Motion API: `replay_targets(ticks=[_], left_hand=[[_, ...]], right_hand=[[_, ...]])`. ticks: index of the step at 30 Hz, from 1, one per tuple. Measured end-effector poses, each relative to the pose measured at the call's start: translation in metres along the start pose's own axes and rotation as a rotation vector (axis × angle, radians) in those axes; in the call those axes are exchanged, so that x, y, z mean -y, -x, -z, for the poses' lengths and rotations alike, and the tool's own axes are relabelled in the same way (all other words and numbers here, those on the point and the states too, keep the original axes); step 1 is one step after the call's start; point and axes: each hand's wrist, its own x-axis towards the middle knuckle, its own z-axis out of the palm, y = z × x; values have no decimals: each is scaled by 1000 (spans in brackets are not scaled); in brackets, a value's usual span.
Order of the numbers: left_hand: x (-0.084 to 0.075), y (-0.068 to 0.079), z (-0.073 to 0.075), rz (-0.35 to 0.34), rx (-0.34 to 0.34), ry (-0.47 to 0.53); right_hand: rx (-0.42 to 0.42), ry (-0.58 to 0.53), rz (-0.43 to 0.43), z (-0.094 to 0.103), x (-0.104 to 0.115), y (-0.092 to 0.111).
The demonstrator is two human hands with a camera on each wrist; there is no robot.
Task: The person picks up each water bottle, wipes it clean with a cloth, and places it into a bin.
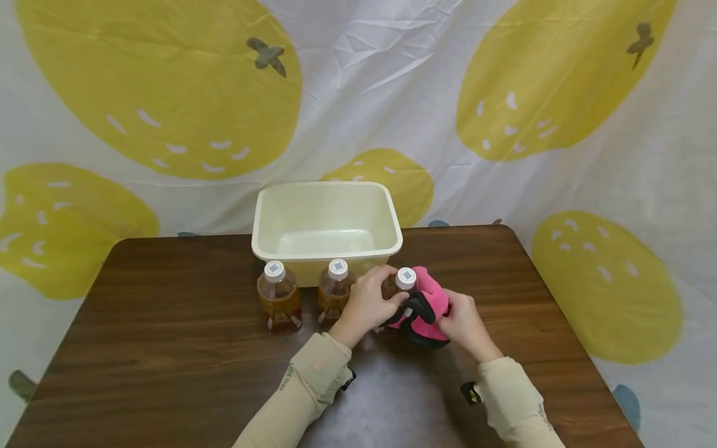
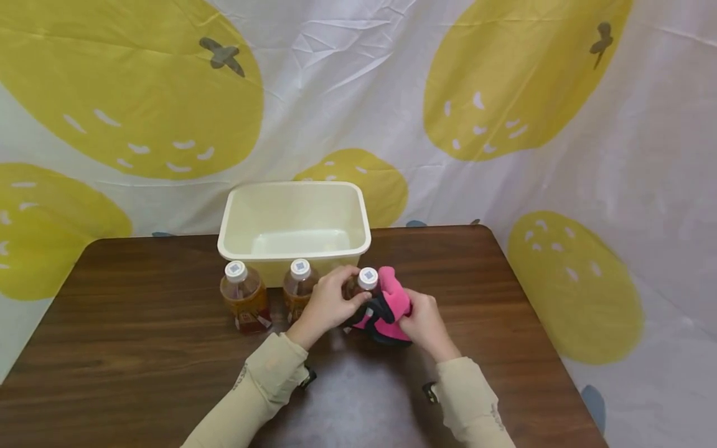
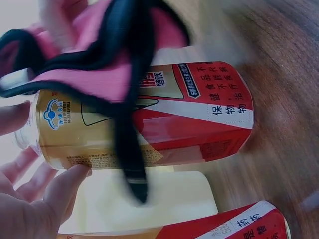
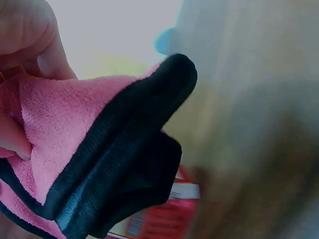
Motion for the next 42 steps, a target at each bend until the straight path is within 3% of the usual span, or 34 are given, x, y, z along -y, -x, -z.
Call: replay_targets(ticks=[7,13,19,29,37,42], left_hand=[[1,0,-1,-3,-19,-10],[2,0,-2,-8,-14,-4],[3,0,-3,-21,3,-11],[4,1,-1,-23,-9,-46],[5,2,-3,3,-5,-42],[4,2,-3,-15,-10,-42]], right_hand=[[103,58,-36,-36,-34,14],[107,62,-62,-44,-44,18],[66,16,-54,-35,-39,19],[16,-80,11,6,-3,-3],[50,-60,-11,12,1,-5],[13,-8,45,23,0,0]])
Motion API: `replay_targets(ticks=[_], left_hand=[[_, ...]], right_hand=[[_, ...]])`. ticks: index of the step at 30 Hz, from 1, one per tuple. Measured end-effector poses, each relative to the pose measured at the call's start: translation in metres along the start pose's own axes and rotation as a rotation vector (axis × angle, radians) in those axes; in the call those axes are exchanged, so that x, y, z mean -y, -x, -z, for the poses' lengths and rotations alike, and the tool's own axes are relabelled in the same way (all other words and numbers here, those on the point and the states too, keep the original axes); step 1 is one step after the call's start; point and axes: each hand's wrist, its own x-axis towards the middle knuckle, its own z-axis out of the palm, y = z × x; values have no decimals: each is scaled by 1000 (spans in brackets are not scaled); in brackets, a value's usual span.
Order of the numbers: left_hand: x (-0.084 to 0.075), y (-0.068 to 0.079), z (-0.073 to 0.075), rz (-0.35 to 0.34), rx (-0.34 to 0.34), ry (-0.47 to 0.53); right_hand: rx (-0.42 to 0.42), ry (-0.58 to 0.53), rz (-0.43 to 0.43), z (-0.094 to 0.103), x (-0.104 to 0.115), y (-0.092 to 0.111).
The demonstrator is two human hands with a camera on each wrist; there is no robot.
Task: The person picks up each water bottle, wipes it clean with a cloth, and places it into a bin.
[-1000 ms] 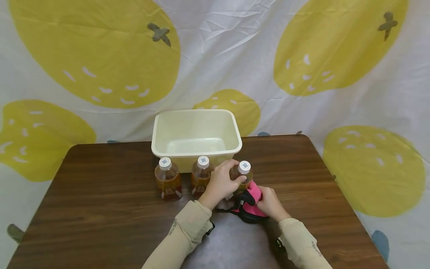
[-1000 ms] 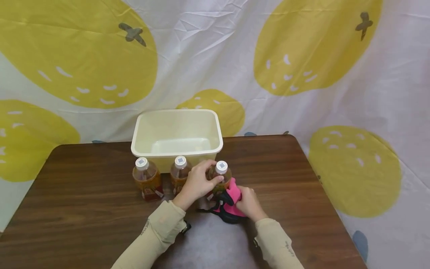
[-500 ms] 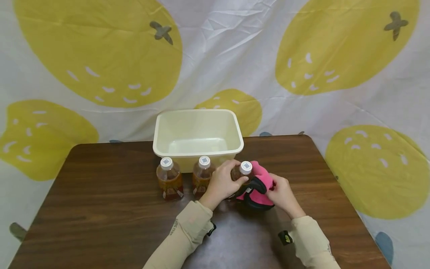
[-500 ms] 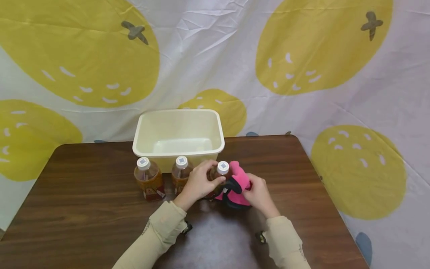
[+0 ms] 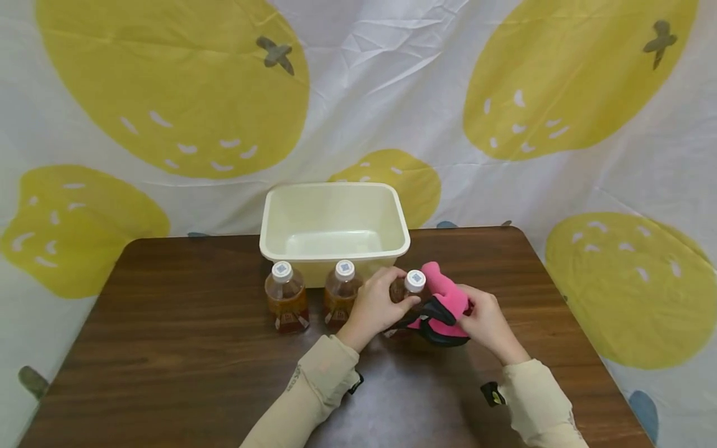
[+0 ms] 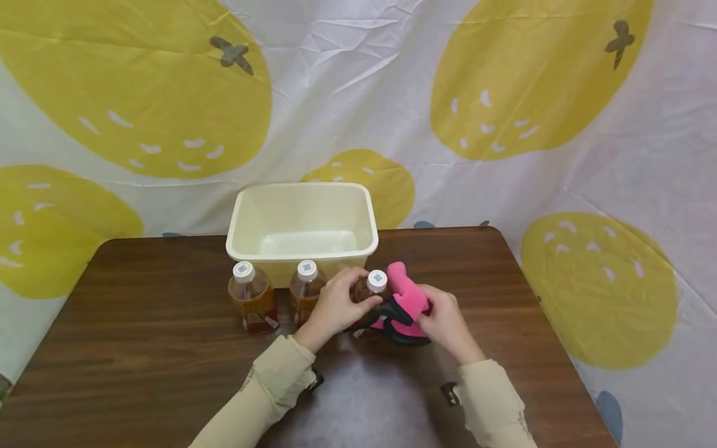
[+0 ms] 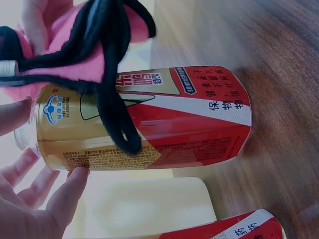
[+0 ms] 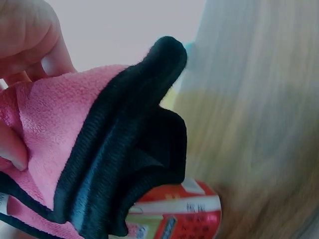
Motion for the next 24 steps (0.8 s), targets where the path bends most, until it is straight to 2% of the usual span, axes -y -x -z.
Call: replay_targets(ticks=[3,7,10,15,20,24], left_hand=[[-2,0,1,-4,-1,3],[-3,0,1,1,4,9],[-2,0,1,4,7,16],[-1,-1,1,3,6,15],[-2,0,1,4,9,10],[-2,0,1,3,13,10]], right_hand=[[-14,65,62,15,1,5],[-4,211,126,35,1,14],[59,309,93,47,0,20],[248,393,-12,55,-10,26],[414,456,-79,51,-31,31],[493,472,-116,40,-44,36]])
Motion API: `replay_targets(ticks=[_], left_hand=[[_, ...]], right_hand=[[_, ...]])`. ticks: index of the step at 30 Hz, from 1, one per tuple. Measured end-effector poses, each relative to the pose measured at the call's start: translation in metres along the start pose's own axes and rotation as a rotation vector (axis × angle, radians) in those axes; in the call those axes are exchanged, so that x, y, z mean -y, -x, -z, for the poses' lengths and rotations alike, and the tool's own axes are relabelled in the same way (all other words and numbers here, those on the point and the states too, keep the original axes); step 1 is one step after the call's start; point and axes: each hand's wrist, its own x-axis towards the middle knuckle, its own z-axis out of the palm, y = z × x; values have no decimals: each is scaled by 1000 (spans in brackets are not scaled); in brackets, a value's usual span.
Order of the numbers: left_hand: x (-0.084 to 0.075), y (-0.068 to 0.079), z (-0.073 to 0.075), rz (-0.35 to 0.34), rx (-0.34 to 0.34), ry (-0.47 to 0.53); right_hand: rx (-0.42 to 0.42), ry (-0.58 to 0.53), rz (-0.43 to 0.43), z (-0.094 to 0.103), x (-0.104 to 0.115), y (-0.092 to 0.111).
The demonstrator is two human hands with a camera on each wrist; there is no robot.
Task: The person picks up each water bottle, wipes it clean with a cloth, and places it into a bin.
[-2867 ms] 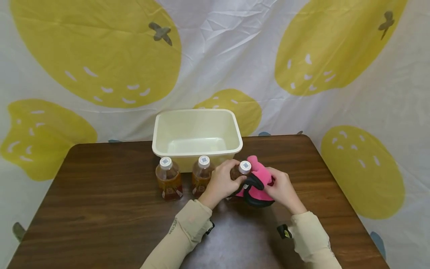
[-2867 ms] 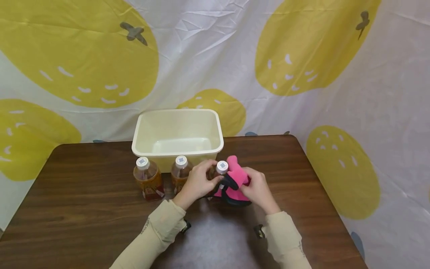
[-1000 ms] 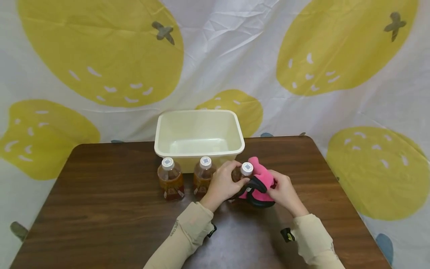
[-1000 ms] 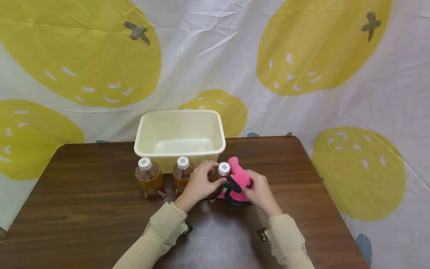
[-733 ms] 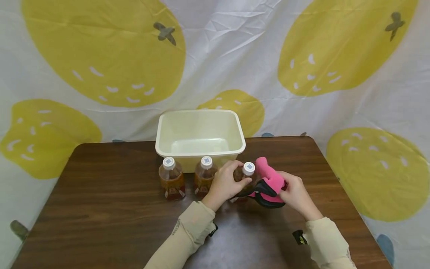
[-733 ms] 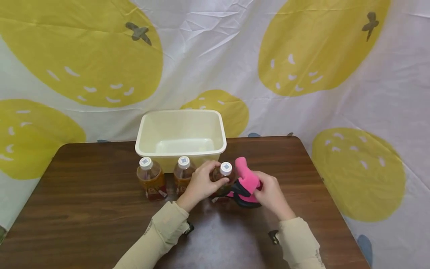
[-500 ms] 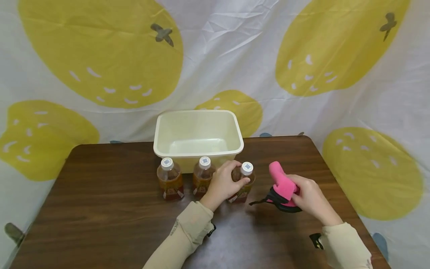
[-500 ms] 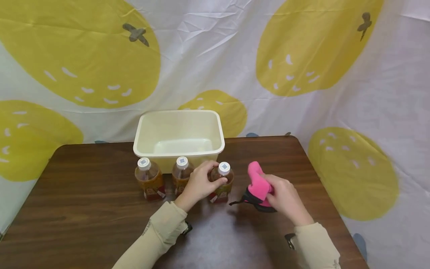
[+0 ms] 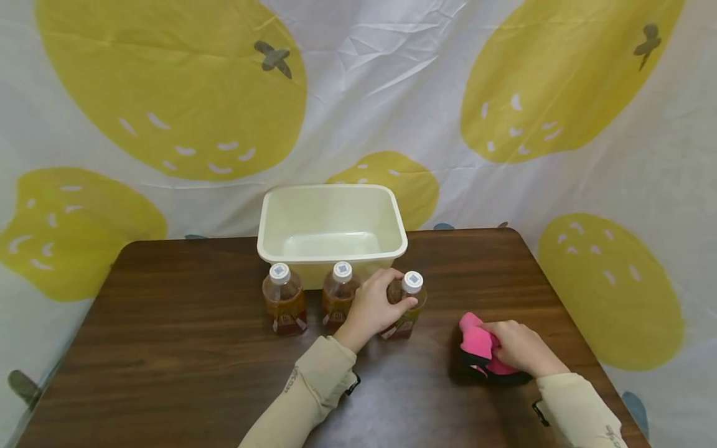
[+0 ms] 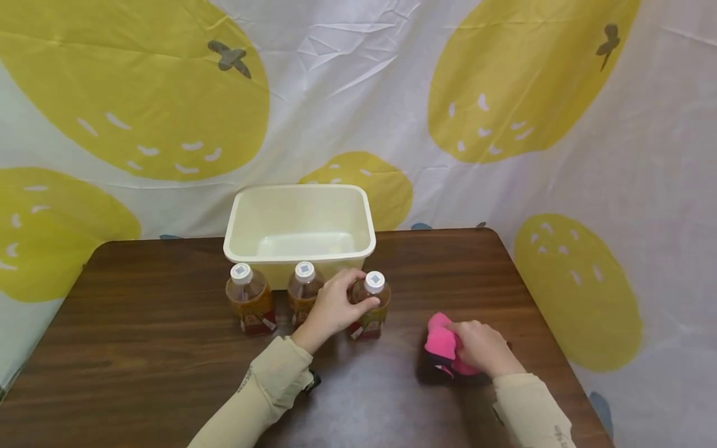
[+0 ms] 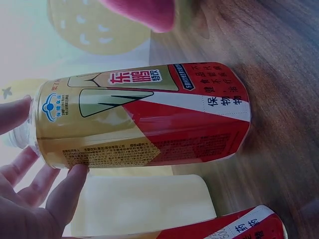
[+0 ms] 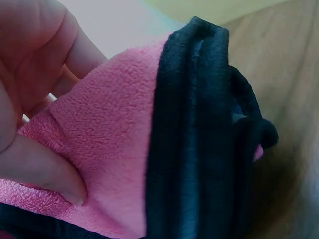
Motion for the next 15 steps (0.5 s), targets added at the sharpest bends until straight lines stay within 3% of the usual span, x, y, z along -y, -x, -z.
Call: replay_targets(ticks=[6,15], left_hand=[[2,0,-1,-6,-3,2],[2,0,-2,-5,-6,3]], right_hand=[[65,7,-6,-18,1,-7],[48,36,0,-30,0,-10]])
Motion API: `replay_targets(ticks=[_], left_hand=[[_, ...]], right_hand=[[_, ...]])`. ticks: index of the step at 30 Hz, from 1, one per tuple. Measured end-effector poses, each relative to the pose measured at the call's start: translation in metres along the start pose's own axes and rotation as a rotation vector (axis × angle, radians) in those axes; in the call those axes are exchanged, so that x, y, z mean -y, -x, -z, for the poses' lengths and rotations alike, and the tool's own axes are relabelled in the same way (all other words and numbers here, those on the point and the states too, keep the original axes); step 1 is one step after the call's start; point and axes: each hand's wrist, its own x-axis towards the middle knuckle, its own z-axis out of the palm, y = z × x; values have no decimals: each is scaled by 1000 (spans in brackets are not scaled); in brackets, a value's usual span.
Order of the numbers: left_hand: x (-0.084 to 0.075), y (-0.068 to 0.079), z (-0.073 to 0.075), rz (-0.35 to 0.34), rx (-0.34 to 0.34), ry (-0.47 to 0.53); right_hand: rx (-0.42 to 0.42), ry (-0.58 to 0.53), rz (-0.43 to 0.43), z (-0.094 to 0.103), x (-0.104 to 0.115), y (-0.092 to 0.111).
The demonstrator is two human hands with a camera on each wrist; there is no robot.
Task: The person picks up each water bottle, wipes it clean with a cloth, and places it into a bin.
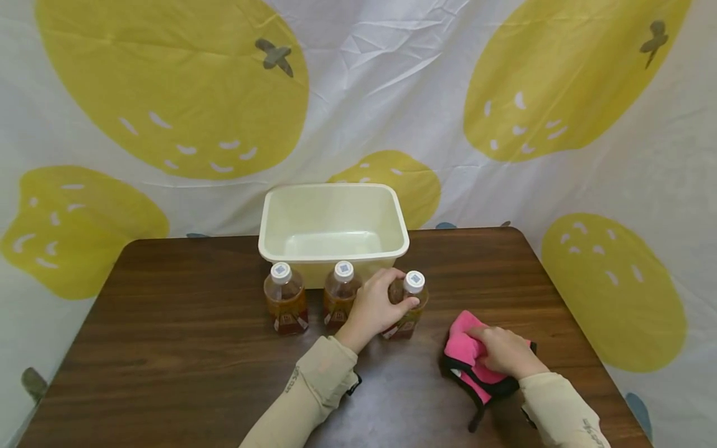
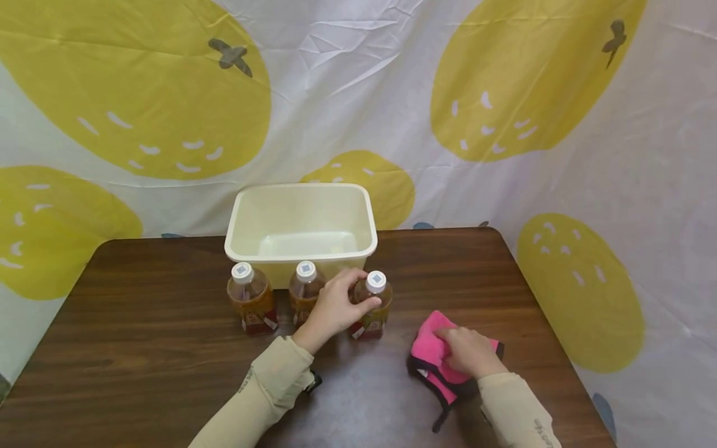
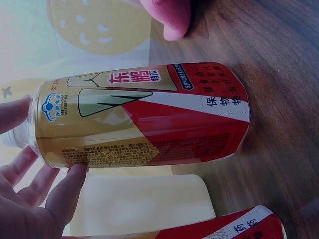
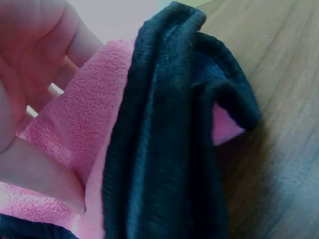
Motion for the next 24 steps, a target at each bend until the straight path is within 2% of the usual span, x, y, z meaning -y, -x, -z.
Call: replay_targets(ticks=[7,17,24], left_hand=[[-1,0,1,-4,1,0],[-2,2,2,-20,19,-29],[-3,0,2,-21,24,-46]], right_hand=[[-6,16,-40,-9,-6,-5],[88,-59,-102,-13,-15,-14],[116,-44,-83,-7,-15,-14]])
